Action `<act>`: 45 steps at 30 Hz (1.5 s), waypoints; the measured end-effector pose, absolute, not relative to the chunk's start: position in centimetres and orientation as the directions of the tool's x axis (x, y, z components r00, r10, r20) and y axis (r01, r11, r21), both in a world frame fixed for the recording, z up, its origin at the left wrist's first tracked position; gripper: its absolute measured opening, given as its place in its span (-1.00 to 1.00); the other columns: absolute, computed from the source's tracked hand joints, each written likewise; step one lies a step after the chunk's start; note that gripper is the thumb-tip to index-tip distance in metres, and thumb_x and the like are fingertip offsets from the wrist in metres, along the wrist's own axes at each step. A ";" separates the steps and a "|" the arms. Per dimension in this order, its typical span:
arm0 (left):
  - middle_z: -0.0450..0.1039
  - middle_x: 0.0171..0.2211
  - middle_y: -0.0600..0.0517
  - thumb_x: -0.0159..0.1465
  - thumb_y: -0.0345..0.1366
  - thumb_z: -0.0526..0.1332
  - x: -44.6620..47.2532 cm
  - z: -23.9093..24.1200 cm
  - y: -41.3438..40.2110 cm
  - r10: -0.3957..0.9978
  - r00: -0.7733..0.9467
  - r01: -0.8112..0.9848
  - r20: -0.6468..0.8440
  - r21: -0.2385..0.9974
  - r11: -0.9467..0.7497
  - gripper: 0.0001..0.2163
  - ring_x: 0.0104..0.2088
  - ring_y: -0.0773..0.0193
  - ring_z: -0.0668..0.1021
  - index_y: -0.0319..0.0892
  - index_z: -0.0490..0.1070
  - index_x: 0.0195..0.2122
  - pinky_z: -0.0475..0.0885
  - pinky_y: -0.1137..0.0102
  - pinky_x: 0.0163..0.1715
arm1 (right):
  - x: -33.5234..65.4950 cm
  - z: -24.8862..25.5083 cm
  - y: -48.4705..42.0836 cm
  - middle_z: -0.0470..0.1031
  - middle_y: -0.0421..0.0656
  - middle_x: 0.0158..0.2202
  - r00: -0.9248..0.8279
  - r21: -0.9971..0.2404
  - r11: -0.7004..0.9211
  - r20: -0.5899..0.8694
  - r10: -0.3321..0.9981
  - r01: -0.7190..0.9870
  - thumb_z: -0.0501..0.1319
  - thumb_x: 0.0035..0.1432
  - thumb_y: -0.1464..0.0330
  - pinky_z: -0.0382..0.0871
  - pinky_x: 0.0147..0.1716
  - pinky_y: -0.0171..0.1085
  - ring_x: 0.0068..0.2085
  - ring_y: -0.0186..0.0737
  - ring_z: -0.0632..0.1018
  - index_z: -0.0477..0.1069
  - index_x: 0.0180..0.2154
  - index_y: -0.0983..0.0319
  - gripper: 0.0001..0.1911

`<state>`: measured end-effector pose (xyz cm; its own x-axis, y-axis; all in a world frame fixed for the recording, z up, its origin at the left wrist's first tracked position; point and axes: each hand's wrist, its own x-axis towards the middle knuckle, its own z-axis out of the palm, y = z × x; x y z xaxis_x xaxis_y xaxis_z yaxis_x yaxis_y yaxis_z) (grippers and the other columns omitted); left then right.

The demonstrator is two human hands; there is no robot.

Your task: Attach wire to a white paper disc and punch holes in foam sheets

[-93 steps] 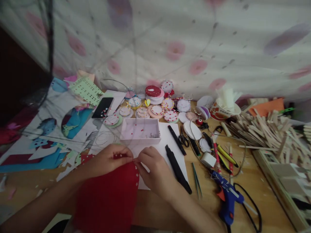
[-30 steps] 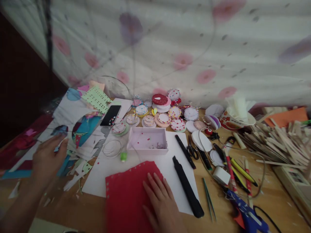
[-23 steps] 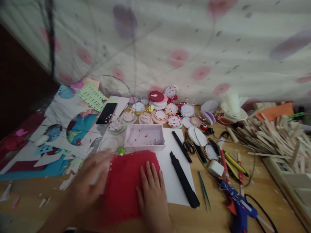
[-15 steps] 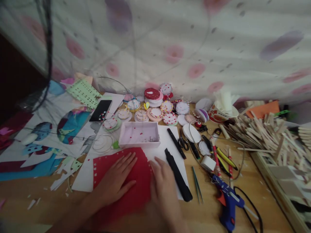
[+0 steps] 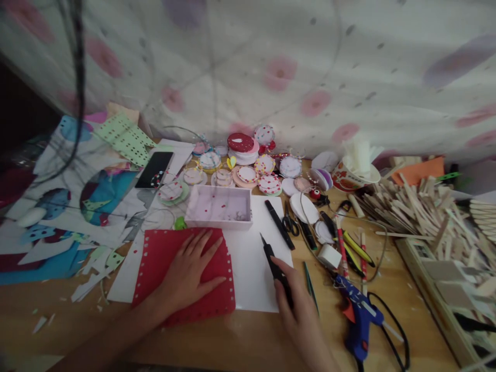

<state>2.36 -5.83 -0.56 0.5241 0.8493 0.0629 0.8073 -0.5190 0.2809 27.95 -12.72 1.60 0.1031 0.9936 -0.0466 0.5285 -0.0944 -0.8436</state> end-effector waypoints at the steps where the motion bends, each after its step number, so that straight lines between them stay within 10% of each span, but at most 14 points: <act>1: -0.06 0.31 -0.21 0.22 0.11 0.05 2.3 -0.6 -5.7 0.851 0.522 0.809 0.065 0.279 -0.517 -0.30 0.28 -0.06 0.05 -0.13 -0.02 0.30 0.03 0.01 0.20 | 27.8 2.5 -13.0 0.42 -0.06 -0.07 0.134 -0.925 -0.169 -0.130 0.982 0.341 0.07 0.23 0.22 0.41 -0.24 -0.19 -0.22 -0.15 0.48 0.29 0.06 0.09 -0.63; 5: -0.08 0.32 -0.20 0.21 0.11 0.07 2.0 -0.5 -5.1 0.853 0.516 0.813 0.074 0.271 -0.515 -0.29 0.29 -0.07 0.02 -0.15 -0.01 0.29 -0.01 0.02 0.22 | 27.8 4.5 -14.1 0.50 -0.04 -0.19 0.137 -0.868 -0.343 -0.412 0.901 -0.359 0.14 0.17 0.23 0.39 -0.48 -0.32 -0.41 -0.26 0.48 0.43 -0.06 0.15 -0.69; 8: -0.08 0.32 -0.20 0.20 0.10 0.09 1.9 -0.4 -4.5 0.847 0.526 0.807 0.083 0.267 -0.527 -0.29 0.30 -0.07 0.02 -0.15 -0.01 0.29 -0.02 0.03 0.22 | 28.7 4.3 -14.7 0.53 -0.04 -0.24 0.107 -0.803 -0.337 -0.440 0.892 -0.492 0.25 0.06 0.22 0.43 -0.45 -0.29 -0.39 -0.22 0.52 0.46 -0.09 0.12 -0.66; 14: -0.16 0.34 -0.15 0.18 0.09 0.12 1.7 -0.2 -4.1 0.835 0.541 0.792 0.099 0.274 -0.546 -0.29 0.30 -0.06 0.01 -0.13 0.00 0.29 -0.01 0.05 0.21 | 28.2 1.9 -13.7 0.37 -0.22 -0.56 0.227 -0.988 -0.016 -0.051 0.972 -0.154 0.24 0.03 0.07 0.40 -0.53 -0.21 -0.53 -0.21 0.44 0.34 -0.21 0.03 -0.69; 21: -0.17 0.34 -0.14 0.16 0.12 0.13 1.5 -0.3 -3.8 0.837 0.541 0.790 0.078 0.292 -0.539 -0.27 0.30 -0.04 0.00 -0.11 0.01 0.28 -0.04 0.05 0.22 | 24.2 1.0 -10.8 0.47 -0.05 -0.31 0.215 -0.999 0.001 0.009 0.977 0.038 0.04 0.23 0.16 0.46 -0.39 -0.13 -0.35 -0.13 0.54 0.26 0.01 0.20 -0.62; 30: -0.15 0.34 -0.15 0.11 0.11 0.18 1.8 -0.1 -3.7 0.837 0.545 0.788 0.058 0.306 -0.534 -0.20 0.31 -0.08 -0.02 -0.13 -0.03 0.30 -0.12 0.00 0.23 | 20.1 -1.1 -9.1 0.50 -0.20 -0.38 0.100 -0.787 0.128 0.234 0.967 0.604 0.19 0.11 0.34 0.45 -0.46 -0.31 -0.44 -0.25 0.54 0.30 -0.15 0.18 -0.77; 45: -0.13 0.34 -0.12 0.08 0.02 0.22 1.8 -0.1 -3.8 0.839 0.539 0.784 0.075 0.319 -0.533 -0.23 0.30 -0.08 -0.02 -0.12 0.02 0.28 -0.11 0.01 0.23 | 19.8 -2.0 -8.6 0.37 -0.17 -0.37 -0.084 -0.627 0.309 0.362 0.928 0.715 0.10 0.19 0.44 0.43 -0.36 -0.24 -0.35 -0.21 0.48 0.25 -0.03 0.18 -0.71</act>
<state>1.80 -3.77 -0.11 0.5395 0.8387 0.0748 0.7839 -0.5327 0.3188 19.79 -8.58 -2.05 -0.0838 0.9283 0.3623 0.7146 0.3094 -0.6274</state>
